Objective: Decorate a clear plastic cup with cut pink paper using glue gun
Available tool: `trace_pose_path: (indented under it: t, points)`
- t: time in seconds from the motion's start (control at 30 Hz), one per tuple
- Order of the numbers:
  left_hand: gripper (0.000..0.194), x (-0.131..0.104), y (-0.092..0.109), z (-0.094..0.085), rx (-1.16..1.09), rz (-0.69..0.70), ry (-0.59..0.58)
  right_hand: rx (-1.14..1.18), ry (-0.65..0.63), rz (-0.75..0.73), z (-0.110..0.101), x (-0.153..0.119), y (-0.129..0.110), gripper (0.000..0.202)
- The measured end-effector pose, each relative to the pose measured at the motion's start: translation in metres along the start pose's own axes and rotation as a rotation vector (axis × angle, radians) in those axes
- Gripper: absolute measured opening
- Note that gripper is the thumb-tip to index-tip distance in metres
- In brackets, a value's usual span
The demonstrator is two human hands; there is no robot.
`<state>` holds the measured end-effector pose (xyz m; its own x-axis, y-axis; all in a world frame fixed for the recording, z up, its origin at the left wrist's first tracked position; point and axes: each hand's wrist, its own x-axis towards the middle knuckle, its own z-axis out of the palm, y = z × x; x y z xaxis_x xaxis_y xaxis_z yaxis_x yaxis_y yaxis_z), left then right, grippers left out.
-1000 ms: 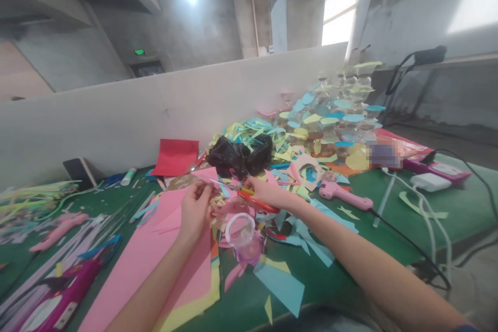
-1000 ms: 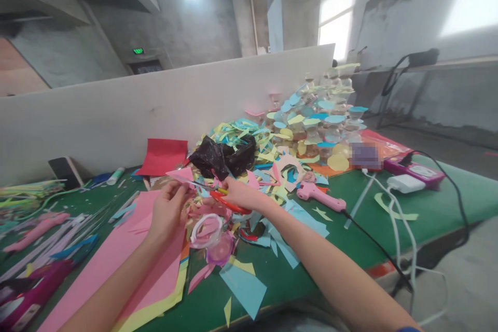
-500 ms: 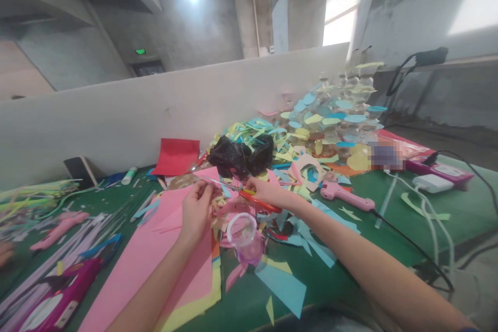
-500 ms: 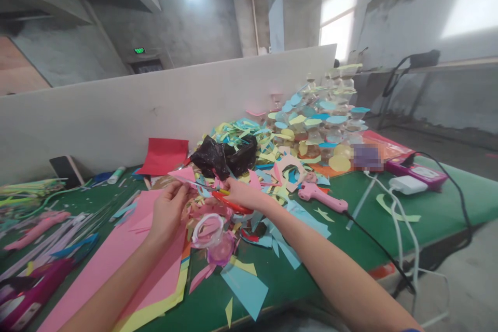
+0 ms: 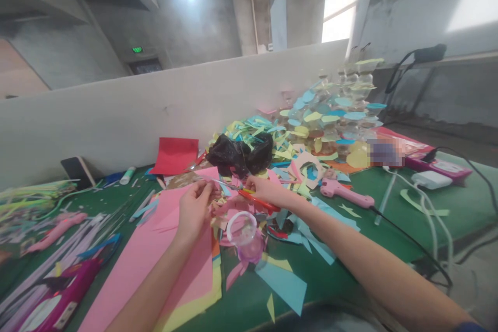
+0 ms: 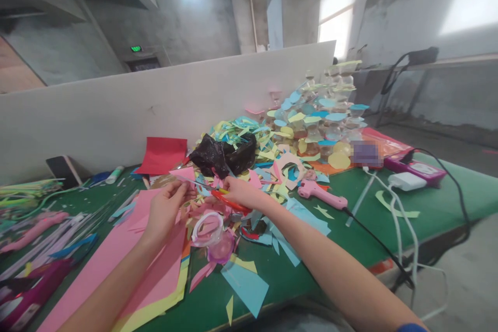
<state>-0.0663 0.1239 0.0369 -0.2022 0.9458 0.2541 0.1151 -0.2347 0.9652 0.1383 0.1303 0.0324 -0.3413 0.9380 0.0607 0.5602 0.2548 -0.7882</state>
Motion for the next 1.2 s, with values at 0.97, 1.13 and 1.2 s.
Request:
trace_pose_path:
  t: [0.97,1.13,1.2]
  points:
    - [0.034,-0.006,0.011,0.000,0.073,0.008,-0.136,0.083,-0.052,-0.059,0.001,-0.007,-0.003,0.053]
    - [0.036,-0.005,0.009,-0.001,0.089,0.012,-0.133,0.057,-0.015,-0.061,0.002,-0.006,-0.004,0.053]
    - [0.036,-0.005,0.009,-0.001,0.104,0.021,-0.113,0.057,-0.015,-0.061,0.003,-0.006,-0.005,0.053]
